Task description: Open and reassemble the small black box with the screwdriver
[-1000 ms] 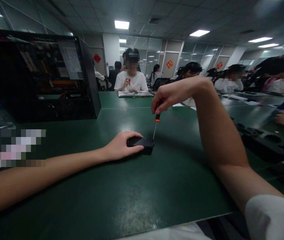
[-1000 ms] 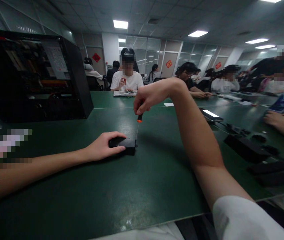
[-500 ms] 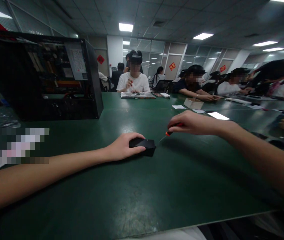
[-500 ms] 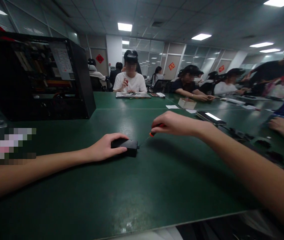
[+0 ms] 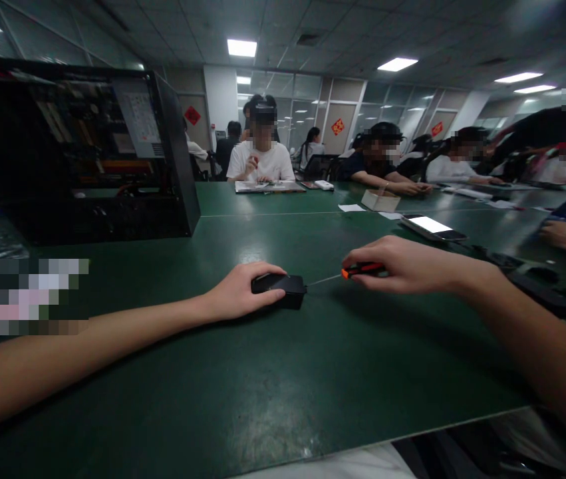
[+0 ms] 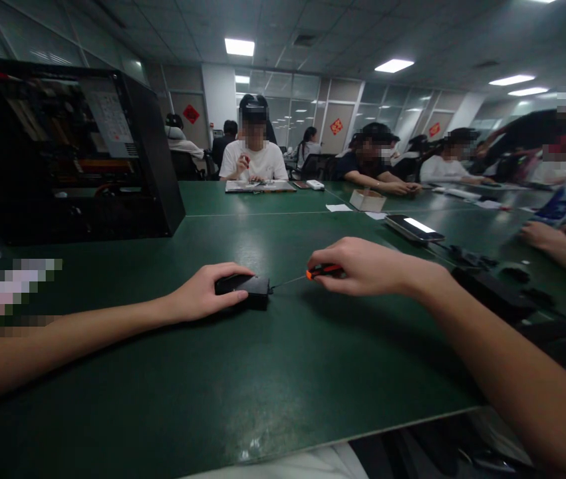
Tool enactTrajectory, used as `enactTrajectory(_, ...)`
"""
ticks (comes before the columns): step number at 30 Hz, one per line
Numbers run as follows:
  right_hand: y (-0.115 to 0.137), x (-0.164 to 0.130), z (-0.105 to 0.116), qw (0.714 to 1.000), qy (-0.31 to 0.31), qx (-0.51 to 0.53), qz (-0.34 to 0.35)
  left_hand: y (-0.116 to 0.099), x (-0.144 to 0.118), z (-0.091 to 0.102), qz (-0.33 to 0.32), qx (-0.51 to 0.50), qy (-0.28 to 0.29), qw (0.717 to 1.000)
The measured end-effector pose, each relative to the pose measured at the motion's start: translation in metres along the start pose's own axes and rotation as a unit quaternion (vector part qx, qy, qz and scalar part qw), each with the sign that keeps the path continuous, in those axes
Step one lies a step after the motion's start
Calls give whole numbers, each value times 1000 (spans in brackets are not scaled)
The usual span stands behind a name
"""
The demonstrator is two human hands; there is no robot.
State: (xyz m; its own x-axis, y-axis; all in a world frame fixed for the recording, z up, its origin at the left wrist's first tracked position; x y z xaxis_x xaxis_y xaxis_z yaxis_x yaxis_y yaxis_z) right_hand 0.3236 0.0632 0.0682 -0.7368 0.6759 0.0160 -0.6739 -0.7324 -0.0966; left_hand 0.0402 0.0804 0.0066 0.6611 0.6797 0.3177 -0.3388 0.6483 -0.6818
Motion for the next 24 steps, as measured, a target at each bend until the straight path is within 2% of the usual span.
enactTrajectory(4,-1,-9,7,997,-75,6,36,1,0,1,10,0,-1,1000)
enactTrajectory(8,-4,-12,9,993,-112,7,48,1,0,1,14,-1,0,1000)
enactTrajectory(24,-6,-3,-4,993,-83,60,52,1,0,1,20,0,0,1000)
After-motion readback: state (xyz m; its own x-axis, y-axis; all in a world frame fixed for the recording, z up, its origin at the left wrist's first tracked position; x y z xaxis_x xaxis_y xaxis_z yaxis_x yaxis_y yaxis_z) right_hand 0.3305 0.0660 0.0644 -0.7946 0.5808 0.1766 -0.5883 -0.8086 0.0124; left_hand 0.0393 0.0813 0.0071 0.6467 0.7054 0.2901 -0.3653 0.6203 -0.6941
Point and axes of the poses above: each hand's wrist, its own x-axis towards the middle knuckle, its own z-axis out of the back of the hand, y = z × x, the point moved 3 cm from there along x, towards the middle knuckle, and after that the axes turned 8 degrees about -x, right-handed, at the moved point
